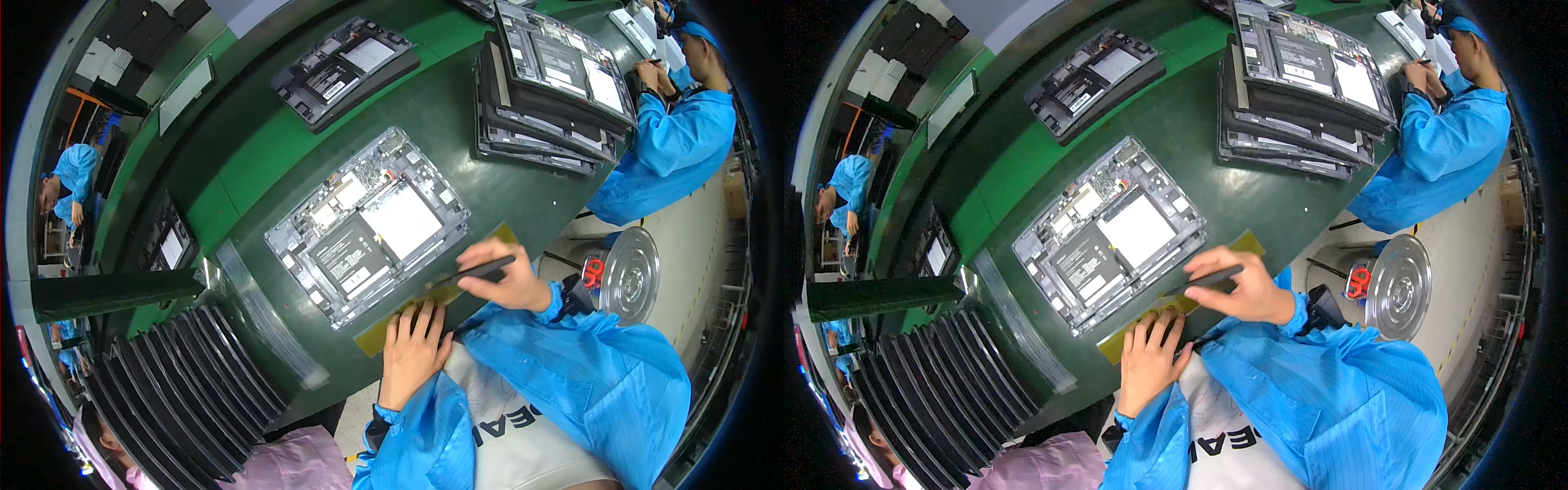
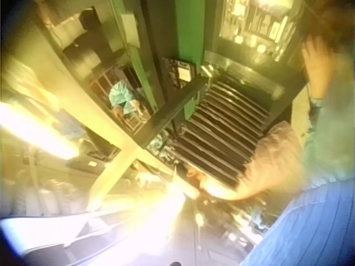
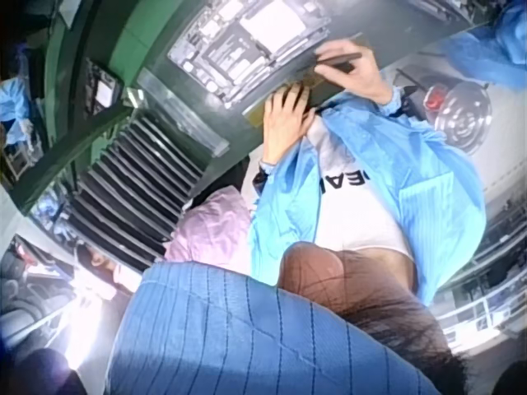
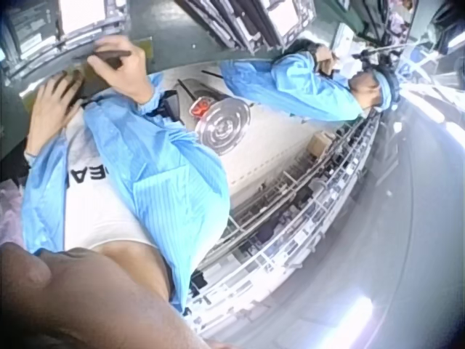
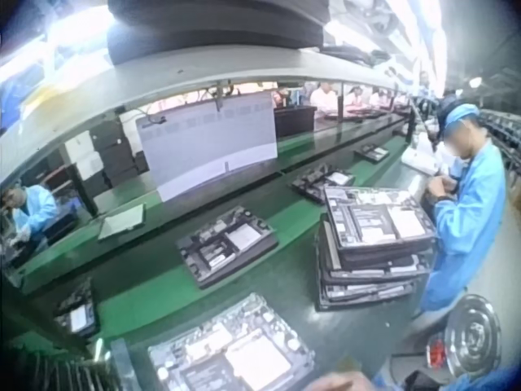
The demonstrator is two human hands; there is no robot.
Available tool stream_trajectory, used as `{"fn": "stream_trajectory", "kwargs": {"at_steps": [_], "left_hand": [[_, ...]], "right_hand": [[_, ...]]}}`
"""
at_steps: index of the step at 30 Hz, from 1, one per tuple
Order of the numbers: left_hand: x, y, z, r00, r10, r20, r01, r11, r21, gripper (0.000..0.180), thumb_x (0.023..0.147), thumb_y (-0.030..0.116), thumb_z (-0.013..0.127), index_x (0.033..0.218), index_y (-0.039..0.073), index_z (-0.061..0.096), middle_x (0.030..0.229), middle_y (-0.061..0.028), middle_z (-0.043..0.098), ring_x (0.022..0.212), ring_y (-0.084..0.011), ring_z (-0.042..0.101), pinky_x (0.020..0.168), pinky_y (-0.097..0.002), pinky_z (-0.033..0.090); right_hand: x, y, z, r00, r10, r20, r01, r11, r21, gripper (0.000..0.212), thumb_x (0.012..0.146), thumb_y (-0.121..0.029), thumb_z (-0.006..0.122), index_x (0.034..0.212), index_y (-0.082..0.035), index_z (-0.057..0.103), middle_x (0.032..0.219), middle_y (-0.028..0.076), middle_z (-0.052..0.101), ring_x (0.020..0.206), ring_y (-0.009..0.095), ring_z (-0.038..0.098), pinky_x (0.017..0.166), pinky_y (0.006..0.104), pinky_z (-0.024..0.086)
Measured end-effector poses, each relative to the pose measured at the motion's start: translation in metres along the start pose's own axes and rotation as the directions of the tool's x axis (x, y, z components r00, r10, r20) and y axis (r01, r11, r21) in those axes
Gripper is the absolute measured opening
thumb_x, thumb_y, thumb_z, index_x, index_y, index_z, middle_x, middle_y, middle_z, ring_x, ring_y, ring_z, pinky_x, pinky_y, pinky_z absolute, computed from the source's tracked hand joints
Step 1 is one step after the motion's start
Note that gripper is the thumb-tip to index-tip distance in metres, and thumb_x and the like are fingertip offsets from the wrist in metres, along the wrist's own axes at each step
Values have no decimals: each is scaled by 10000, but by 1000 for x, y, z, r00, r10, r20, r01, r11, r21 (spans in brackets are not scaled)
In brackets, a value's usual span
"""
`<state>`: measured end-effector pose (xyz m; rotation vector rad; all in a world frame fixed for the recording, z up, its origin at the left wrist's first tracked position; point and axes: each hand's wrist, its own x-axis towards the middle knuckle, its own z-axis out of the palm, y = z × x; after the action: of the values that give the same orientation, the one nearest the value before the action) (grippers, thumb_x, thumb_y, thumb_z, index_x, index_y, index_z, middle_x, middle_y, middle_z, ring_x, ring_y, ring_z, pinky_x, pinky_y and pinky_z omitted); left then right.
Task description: The person installs internal components into a laptop chassis by hand, inserting battery packs, internal cables, and printed circuit boards, using a black alignment tool to position the parts.
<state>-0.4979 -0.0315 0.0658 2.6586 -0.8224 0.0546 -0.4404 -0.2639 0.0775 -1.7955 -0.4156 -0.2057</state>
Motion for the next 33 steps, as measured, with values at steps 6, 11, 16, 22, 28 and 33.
{"fn": "stream_trajectory", "kwargs": {"at_steps": [6, 11, 16, 22, 28, 33], "left_hand": [[50, -5, -40, 959, -64, -277, 3, 976, -217, 220, 867, 95, 760, 1086, 70, 759, 1105, -67, 718, 970, -265, 646, 830, -412, 519], [144, -31, -48, 889, -215, -405, 221, 975, -33, 441, 908, 134, 743, 1333, 45, 671, 1334, -189, 589, 1175, -388, 541, 1011, -487, 465], [162, -51, -40, 939, -117, -324, 169, 976, 138, 511, 906, 191, 752, 1388, 62, 644, 1446, -183, 549, 1285, -402, 493, 1104, -541, 411], [166, -58, -38, 936, -60, -347, 58, 998, -16, 312, 896, 160, 746, 1185, 57, 688, 1279, -138, 605, 1257, -386, 519, 1095, -535, 414], [180, -61, -42, 960, -86, -265, 125, 983, 132, 266, 933, 86, 682, 1198, 73, 703, 1264, -137, 602, 1187, -362, 544, 1032, -518, 450], [198, -65, -54, 979, -70, -194, 98, 986, 136, 156, 933, 83, 686, 1088, 74, 695, 1207, -142, 584, 1156, -355, 538, 1015, -506, 444]], "right_hand": [[72, 12, -55, 998, -56, 25, 45, 949, 312, 194, 960, -11, 745, 1131, -3, 654, 1142, 113, 663, 1032, 162, 659, 830, 312, 555], [143, 18, -40, 997, 23, -70, -5, 967, 253, 639, 1015, -16, 672, 1565, -19, 347, 1045, 88, 724, 885, 142, 682, 771, 289, 562], [188, 42, -19, 990, -121, -69, 125, 990, 60, 725, 1026, -132, 687, 1602, -9, 265, 928, 119, 709, 776, 205, 697, 711, 340, 550], [205, 52, -19, 999, -49, -3, 49, 998, 29, 681, 1063, -158, 642, 1629, -42, 282, 988, 97, 741, 896, 186, 703, 799, 334, 547], [206, 68, -17, 994, -91, -62, 96, 991, 88, 673, 1031, -136, 679, 1587, -20, 319, 897, 106, 693, 731, 202, 671, 658, 342, 524], [204, 77, -19, 994, -80, -68, 91, 981, 173, 649, 1041, -128, 669, 1586, -32, 330, 885, 92, 697, 753, 165, 665, 663, 315, 525]]}}
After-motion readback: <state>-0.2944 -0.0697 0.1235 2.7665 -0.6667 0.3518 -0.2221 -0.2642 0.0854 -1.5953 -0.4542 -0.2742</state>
